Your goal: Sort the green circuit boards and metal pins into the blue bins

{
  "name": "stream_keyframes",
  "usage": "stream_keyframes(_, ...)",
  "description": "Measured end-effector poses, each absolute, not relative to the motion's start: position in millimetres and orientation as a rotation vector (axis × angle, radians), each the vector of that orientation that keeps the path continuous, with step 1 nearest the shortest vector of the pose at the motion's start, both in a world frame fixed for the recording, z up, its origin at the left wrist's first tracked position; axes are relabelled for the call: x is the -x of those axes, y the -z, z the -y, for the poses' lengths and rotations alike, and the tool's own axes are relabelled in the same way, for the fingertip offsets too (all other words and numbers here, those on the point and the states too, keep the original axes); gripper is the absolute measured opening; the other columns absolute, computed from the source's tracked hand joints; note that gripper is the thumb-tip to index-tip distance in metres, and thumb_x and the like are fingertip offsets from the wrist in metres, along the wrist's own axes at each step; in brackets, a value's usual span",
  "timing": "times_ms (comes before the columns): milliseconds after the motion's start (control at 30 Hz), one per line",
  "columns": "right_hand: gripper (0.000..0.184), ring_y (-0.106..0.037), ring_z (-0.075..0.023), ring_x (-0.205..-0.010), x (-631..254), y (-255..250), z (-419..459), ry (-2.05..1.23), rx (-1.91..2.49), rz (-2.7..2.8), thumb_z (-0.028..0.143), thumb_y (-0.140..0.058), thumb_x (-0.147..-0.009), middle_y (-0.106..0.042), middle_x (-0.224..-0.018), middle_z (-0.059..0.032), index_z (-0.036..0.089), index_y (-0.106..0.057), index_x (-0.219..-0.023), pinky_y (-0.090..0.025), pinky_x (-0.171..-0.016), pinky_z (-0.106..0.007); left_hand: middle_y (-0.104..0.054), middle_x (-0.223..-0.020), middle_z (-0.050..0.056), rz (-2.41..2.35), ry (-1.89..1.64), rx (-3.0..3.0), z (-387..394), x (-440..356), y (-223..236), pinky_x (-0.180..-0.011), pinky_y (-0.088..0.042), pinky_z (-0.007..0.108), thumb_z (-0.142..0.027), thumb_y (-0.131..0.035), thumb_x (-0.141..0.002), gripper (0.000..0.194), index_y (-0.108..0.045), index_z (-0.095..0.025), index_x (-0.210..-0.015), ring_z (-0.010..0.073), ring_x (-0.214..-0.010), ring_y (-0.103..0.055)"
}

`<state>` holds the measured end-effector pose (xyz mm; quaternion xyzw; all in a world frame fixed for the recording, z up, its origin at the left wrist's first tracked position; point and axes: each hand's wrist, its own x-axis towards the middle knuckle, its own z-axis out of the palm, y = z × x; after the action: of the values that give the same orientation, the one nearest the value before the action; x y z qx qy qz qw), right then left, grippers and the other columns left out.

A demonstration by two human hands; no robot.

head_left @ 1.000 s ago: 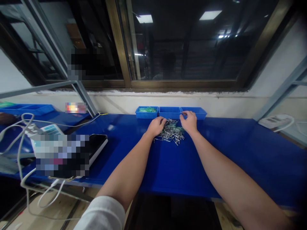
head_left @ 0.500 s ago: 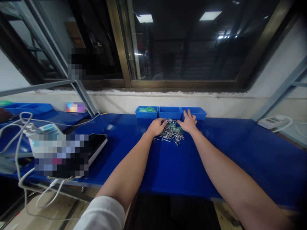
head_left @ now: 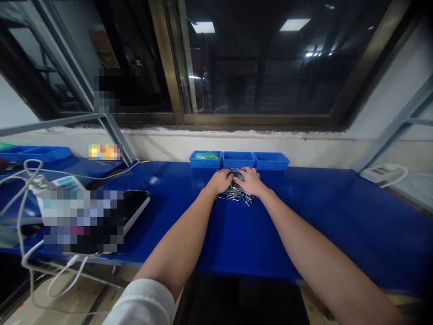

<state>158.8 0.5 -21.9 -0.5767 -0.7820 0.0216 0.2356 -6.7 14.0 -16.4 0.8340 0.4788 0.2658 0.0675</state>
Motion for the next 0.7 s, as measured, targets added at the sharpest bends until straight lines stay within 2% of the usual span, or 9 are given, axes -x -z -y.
stream_keyframes(167,0.051,-0.037,-0.0308,-0.113,-158.9,22.0,0.6,-0.067,1.573,2.165,0.055,-0.039,-0.085,-0.048,-0.127,-0.0106,0.023,-0.056,-0.122,-0.033,-0.091,-0.045,-0.063,-0.114,0.010,-1.440,-0.861,-2.483,-13.6,7.4,15.4,-0.095,-0.041,0.032,-0.028,-0.036,-0.090,0.033,-0.059,-0.014,-0.111,0.0215,-0.107,-0.056)
stream_keyframes(467,0.033,-0.042,-0.0273,-0.105,-155.6,17.8,3.1,-0.083,1.508,2.227,0.049,-0.051,-0.081,-0.059,-0.111,-0.0065,0.028,-0.068,-0.099,-0.033,-0.085,-0.041,-0.064,-0.112,0.010,-1.418,-0.854,-2.470,-12.2,6.8,14.3,-0.094,-0.042,0.031,-0.025,-0.035,-0.090,0.033,-0.060,-0.014,-0.109,0.0207,-0.106,-0.057)
stream_keyframes(700,0.022,-0.048,-0.0236,-0.098,-152.5,13.5,4.9,-0.064,1.422,2.239,0.038,-0.055,-0.081,-0.064,-0.101,-0.0055,0.024,-0.070,-0.091,-0.033,-0.082,-0.037,-0.065,-0.109,0.008,-1.382,-0.813,-2.501,-11.0,7.3,11.8,-0.091,-0.043,0.030,-0.024,-0.035,-0.090,0.031,-0.062,-0.017,-0.104,0.0198,-0.102,-0.059)
